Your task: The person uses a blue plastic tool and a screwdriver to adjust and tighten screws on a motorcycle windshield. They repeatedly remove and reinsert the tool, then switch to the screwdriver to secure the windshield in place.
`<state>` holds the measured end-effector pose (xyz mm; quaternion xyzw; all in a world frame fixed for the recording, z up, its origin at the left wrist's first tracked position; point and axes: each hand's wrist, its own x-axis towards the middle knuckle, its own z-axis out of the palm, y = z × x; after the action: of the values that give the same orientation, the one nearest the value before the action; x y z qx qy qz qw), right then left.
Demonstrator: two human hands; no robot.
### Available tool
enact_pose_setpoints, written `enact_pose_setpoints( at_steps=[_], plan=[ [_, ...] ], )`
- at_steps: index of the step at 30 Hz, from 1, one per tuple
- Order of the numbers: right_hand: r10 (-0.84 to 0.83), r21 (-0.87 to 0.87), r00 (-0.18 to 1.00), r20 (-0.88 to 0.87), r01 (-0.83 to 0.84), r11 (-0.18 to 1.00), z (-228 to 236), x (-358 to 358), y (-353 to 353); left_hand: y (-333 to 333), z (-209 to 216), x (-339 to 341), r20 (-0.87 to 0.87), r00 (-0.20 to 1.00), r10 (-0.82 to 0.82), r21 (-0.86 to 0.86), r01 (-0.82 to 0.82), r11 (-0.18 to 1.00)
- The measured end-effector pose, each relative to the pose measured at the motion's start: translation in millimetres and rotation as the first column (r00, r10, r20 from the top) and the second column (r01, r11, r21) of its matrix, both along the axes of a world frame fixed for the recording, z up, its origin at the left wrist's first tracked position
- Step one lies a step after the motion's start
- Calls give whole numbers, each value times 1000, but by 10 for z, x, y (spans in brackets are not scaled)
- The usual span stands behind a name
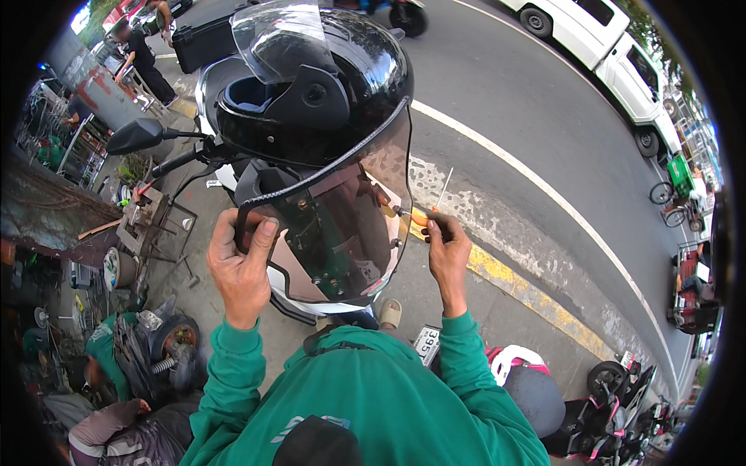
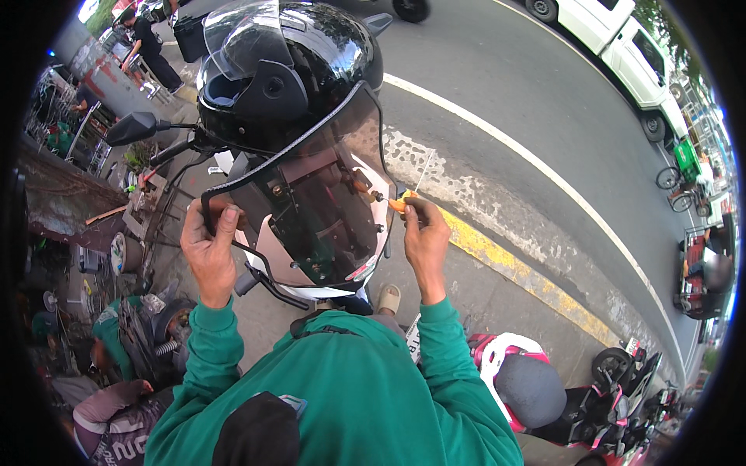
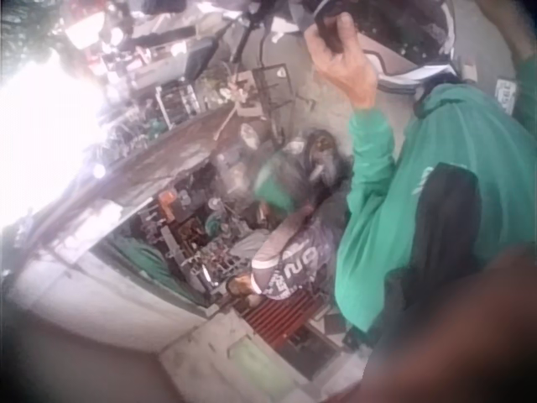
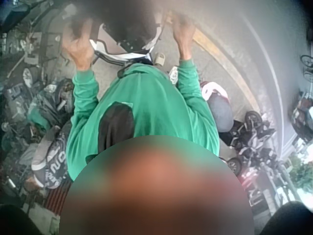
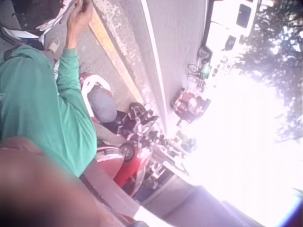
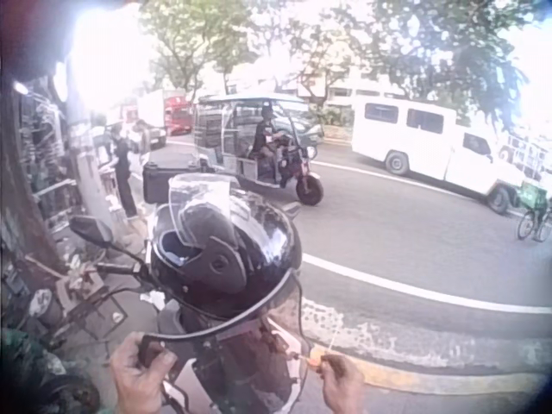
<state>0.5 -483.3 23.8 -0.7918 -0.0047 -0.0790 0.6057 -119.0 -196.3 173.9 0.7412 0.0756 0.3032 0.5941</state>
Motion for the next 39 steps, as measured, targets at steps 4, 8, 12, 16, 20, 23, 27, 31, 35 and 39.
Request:
enact_pose_setpoints(
  at_steps=[4,8,12,16,20,23,27,31,35,39],
  plan=[
    [74,161,997,10,-74,984,-122,61,-3,5,-19,-4,16,1000,5,-24,-5,1000],
    [127,49,991,27,-129,990,-195,105,-49,24,-47,2,16,1000,11,-14,-11,1000],
    [77,400,996,-37,-56,915,-220,106,-40,54,-75,31,-10,1000,24,6,-24,1000],
    [47,444,991,-127,14,896,-214,78,-46,35,-67,5,5,1000,22,6,-22,1000],
    [58,478,991,-122,7,878,-231,67,-46,-1,-70,33,33,997,63,-33,-62,998],
    [67,488,990,-125,2,873,-263,78,-30,7,-78,53,29,995,96,-7,-96,995],
    [73,490,989,-125,-2,872,-289,87,-30,38,-87,52,19,995,102,26,-102,994],
    [76,499,988,-131,0,866,-286,82,-32,35,-93,50,33,995,93,21,-93,995],
    [76,493,986,-149,8,870,-264,71,-25,30,-79,45,25,995,93,14,-93,996],
    [72,426,984,-160,4,905,-247,88,-43,16,-66,43,20,995,94,-8,-94,996]
  ],
)
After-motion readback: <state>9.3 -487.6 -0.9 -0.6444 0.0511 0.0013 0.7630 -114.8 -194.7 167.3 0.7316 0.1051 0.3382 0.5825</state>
